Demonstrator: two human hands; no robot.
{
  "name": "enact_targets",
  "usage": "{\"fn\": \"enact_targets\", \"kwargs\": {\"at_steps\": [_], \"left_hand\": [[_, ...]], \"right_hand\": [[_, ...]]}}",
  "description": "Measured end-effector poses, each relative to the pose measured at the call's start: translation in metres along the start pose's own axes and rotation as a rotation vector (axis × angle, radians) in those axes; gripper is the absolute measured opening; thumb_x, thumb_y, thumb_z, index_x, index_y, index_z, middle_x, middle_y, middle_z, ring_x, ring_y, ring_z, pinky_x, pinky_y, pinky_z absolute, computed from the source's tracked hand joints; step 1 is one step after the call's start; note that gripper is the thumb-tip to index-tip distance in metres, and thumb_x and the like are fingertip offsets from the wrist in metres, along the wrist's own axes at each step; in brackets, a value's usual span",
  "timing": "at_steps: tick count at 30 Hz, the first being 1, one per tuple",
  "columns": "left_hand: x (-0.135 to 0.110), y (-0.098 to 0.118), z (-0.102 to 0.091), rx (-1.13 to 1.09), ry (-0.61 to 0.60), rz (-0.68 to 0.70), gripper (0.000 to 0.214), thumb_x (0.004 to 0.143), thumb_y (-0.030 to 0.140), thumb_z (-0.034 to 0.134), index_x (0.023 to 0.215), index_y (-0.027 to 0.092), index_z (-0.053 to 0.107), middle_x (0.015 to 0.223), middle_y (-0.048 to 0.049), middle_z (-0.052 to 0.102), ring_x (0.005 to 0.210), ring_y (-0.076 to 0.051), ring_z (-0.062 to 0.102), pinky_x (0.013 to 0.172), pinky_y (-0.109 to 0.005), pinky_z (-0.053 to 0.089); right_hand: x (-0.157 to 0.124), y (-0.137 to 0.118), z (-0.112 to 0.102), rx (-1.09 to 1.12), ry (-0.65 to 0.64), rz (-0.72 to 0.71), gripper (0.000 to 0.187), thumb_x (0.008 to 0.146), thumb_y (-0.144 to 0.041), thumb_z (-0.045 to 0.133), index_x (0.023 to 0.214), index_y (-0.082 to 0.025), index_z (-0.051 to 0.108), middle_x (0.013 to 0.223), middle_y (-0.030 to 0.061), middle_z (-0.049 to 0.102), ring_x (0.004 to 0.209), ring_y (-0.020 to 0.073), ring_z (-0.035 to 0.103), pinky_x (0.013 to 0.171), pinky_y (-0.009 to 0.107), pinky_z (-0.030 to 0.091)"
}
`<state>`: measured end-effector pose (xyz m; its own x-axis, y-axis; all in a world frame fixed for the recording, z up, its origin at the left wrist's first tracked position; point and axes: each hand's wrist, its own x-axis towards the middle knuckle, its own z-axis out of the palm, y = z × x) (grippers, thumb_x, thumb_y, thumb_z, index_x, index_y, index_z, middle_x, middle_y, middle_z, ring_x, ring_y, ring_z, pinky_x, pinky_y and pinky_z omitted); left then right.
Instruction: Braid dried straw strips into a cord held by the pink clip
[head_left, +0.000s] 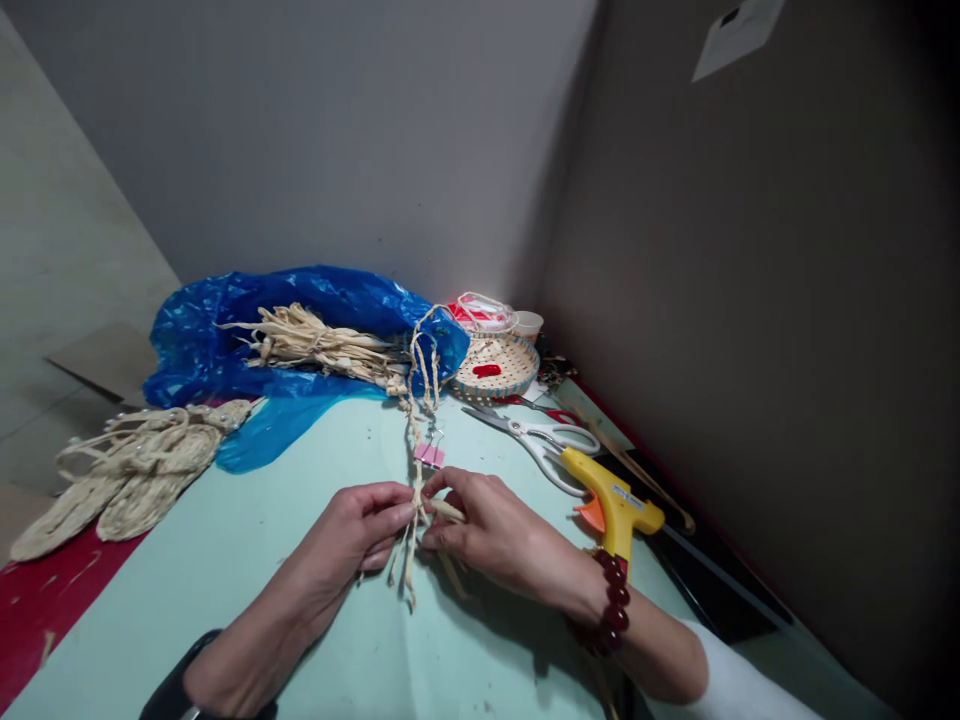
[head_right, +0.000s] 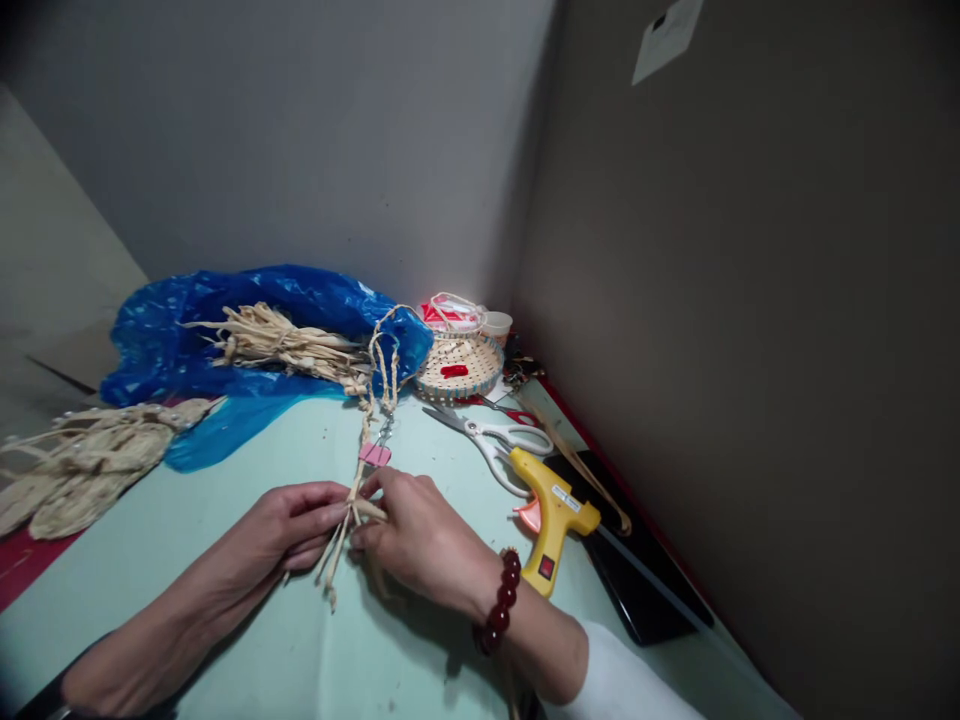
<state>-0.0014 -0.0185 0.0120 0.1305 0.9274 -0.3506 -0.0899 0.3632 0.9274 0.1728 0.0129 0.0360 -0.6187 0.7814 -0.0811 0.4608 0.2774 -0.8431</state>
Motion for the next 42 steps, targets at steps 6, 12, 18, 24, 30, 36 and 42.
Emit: {"fn": "enact_targets", "kwargs": {"at_steps": [6,12,18,24,30,36,42], "left_hand": [[-0.003,0.002,0.0,-0.026,-0.036,-0.06,0.027,0.074,0.033,0.07,0.09,0.011,0.069,0.063,0.0018,0.055,0.047,-0.004,0.022,0.045,-0.021,0.014],[0.0,0.0,-0.002,0.131,0.09,-0.009,0.027,0.072,0.036,0.07,0.086,0.013,0.069,0.053,0.0069,0.044,0.045,-0.005,0.021,0.044,-0.022,0.011],[-0.003,0.001,0.002,0.276,0.206,0.071,0.022,0.064,0.036,0.074,0.064,0.015,0.067,0.051,0.0055,0.05,0.049,-0.007,0.033,0.045,-0.022,0.02],[-0.004,0.001,0.007,0.256,0.168,0.086,0.019,0.064,0.033,0.074,0.071,0.016,0.067,0.062,0.0027,0.061,0.059,-0.011,0.047,0.055,-0.022,0.034],[-0.007,0.003,0.008,0.208,0.114,0.06,0.022,0.072,0.038,0.069,0.076,0.018,0.064,0.05,0.0081,0.04,0.046,-0.007,0.028,0.044,-0.022,0.018],[-0.008,0.004,0.006,-0.039,0.09,0.011,0.019,0.072,0.032,0.069,0.067,0.016,0.059,0.058,0.0063,0.04,0.047,-0.005,0.016,0.042,-0.023,0.009],[-0.006,0.001,0.003,-0.002,0.101,0.003,0.014,0.074,0.03,0.068,0.074,0.016,0.065,0.056,0.0062,0.039,0.048,-0.006,0.017,0.044,-0.024,0.011]], "right_hand": [[0.001,0.004,-0.009,-0.032,-0.067,-0.031,0.013,0.085,-0.017,0.048,0.084,-0.017,0.061,0.076,0.0015,0.065,0.068,0.0132,0.052,0.057,0.023,0.032],[0.003,0.009,-0.009,-0.056,-0.038,-0.014,0.009,0.085,-0.022,0.051,0.079,-0.018,0.057,0.073,-0.0006,0.058,0.064,0.0117,0.048,0.053,0.023,0.028],[0.001,0.008,-0.012,-0.014,-0.044,-0.066,0.028,0.09,-0.033,0.047,0.066,-0.018,0.045,0.06,-0.0045,0.041,0.058,0.0092,0.035,0.05,0.022,0.024],[0.001,0.007,-0.002,-0.074,-0.01,-0.03,0.037,0.085,-0.039,0.054,0.06,-0.018,0.036,0.057,-0.0058,0.031,0.056,0.0083,0.027,0.049,0.024,0.019],[-0.001,0.01,-0.003,-0.014,-0.032,-0.037,0.032,0.087,-0.033,0.047,0.062,-0.019,0.033,0.058,-0.0055,0.029,0.055,0.0083,0.026,0.048,0.024,0.019],[0.0,0.008,-0.012,0.113,-0.108,-0.004,0.032,0.087,-0.035,0.048,0.062,-0.019,0.035,0.059,-0.0055,0.03,0.054,0.0081,0.026,0.048,0.024,0.02],[0.001,0.005,-0.014,0.154,-0.161,0.053,0.026,0.085,-0.03,0.049,0.063,-0.019,0.039,0.057,-0.0061,0.031,0.053,0.0079,0.026,0.045,0.022,0.02]]}}
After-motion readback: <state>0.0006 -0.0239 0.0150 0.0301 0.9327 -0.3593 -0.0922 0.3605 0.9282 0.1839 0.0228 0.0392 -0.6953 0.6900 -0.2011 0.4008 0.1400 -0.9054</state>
